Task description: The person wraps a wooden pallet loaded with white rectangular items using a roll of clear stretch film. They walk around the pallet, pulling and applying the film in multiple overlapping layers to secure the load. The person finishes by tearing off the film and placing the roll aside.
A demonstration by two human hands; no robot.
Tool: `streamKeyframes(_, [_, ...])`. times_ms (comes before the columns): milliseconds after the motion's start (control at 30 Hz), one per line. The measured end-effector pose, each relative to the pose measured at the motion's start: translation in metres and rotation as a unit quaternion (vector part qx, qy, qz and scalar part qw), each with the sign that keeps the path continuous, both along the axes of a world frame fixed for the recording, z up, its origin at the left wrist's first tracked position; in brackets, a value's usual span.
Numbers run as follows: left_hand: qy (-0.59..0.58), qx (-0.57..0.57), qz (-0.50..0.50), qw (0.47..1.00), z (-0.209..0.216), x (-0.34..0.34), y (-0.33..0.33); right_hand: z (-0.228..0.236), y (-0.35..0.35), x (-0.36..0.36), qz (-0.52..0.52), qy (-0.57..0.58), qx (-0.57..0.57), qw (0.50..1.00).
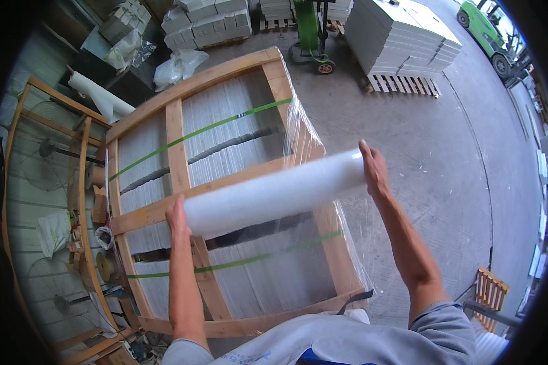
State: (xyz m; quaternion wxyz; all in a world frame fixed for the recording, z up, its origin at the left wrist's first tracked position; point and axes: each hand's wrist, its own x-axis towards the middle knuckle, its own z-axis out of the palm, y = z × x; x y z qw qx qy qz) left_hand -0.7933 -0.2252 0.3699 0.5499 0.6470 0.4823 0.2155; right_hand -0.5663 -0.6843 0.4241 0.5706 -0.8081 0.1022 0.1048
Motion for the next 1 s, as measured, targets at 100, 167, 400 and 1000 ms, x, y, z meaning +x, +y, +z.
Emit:
streamKeyframes(100, [0.055, -0.004, -0.021, 0.998, -0.005, 0.071, 0.057, -0.005, 0.051, 0.072, 0.011, -0.044, 0.013, 0.999])
streamKeyframes(167, [0.020, 0.030, 0.013, 0.999, -0.007, 0.125, 0.082, -0.011, 0.083, 0.124, 0.022, -0.078, 0.047, 0.996])
streamKeyframes(400, [0.156, 0.236, 0.025, 0.959, -0.011, 0.256, 0.137, -0.055, 0.150, 0.257, 0.062, -0.129, 0.076, 0.987])
streamKeyframes(1000, [0.155, 0.699, -0.200, 0.669, -0.034, 0.332, -0.011, -0.125, 0.113, 0.126, 0.095, -0.189, -0.229, 0.950])
